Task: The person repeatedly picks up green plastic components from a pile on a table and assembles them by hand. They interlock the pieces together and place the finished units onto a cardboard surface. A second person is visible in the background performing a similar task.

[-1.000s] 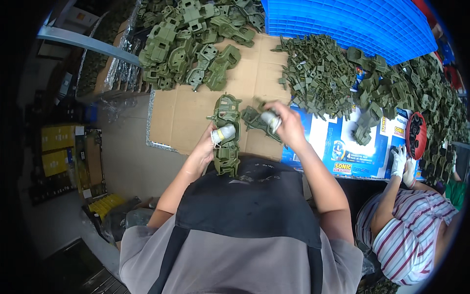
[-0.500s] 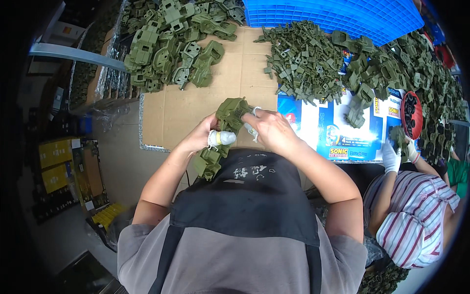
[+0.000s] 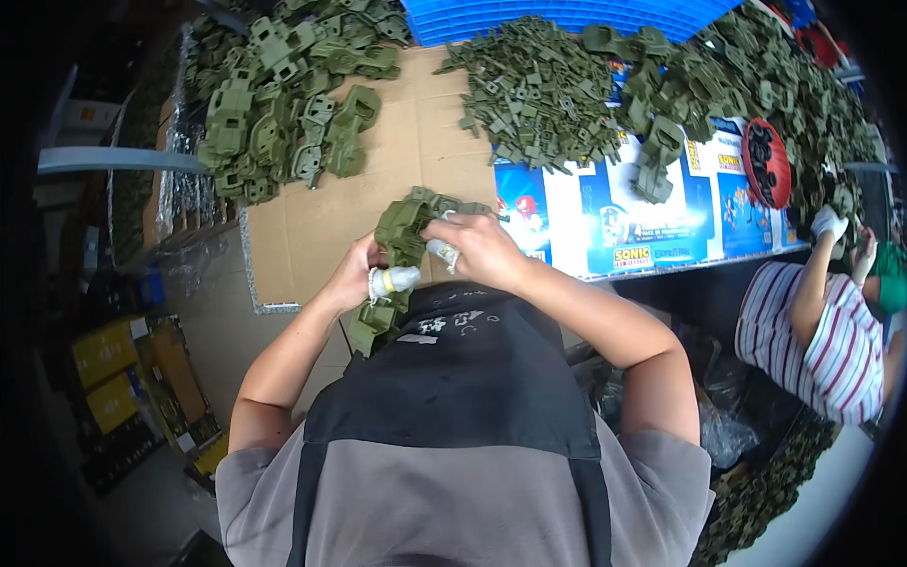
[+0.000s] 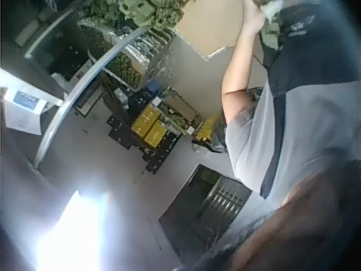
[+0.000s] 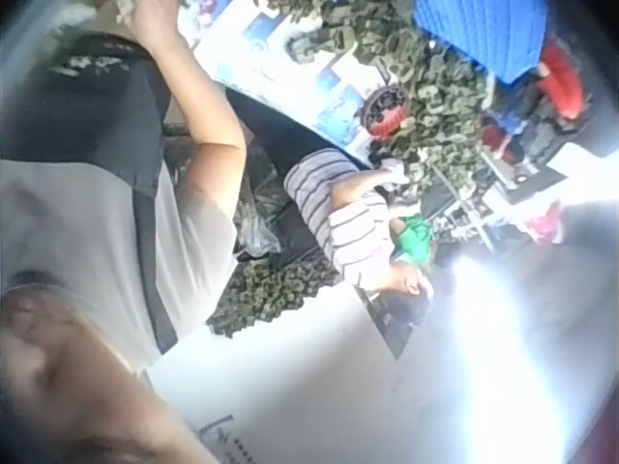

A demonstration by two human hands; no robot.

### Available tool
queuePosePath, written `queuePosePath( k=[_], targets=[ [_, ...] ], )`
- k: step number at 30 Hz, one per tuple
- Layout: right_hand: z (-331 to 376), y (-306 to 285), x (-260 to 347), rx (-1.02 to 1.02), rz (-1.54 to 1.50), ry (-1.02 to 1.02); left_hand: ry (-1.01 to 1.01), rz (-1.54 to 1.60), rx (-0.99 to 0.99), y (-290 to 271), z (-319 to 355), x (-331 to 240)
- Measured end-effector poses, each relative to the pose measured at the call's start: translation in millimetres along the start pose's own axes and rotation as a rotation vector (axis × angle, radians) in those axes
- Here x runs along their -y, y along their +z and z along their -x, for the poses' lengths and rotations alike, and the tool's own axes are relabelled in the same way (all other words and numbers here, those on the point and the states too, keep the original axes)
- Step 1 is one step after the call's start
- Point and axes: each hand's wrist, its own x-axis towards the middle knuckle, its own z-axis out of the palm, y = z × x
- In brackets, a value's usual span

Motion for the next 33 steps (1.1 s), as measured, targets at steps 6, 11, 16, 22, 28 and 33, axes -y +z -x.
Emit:
queuePosePath(
  k=[6,11,16,22,28,33],
  targets=[
    [1.2,-27.3,-105.4,-0.351,-0.272,0.536,-0.294,0.375,-0.388,-16.5,-2.9,15.4],
    [0.3,25.7,-183.3,-0.876,0.530,0.741,-0.377,0.486,-0.364,-32.0,-8.9,22.2],
    [3.9,28.5,-178.8,-0.907,0.328,0.789,-0.375,0.647,-0.251,-43.8,-8.3,42.6],
    [11.6,43.9,-197.7,-0.876,0.519,0.937,-0.404,0.767,-0.217,-48.1,-10.0,53.3],
    [13.9,30.6,-175.7,-0.953,0.363,0.898,-0.412,0.861,-0.158,-59.3,-11.9,63.9],
    [8.4,40.9,-237.3,-0.872,0.384,1.009,-0.452,0.911,-0.191,-53.4,-11.1,72.4]
  ],
)
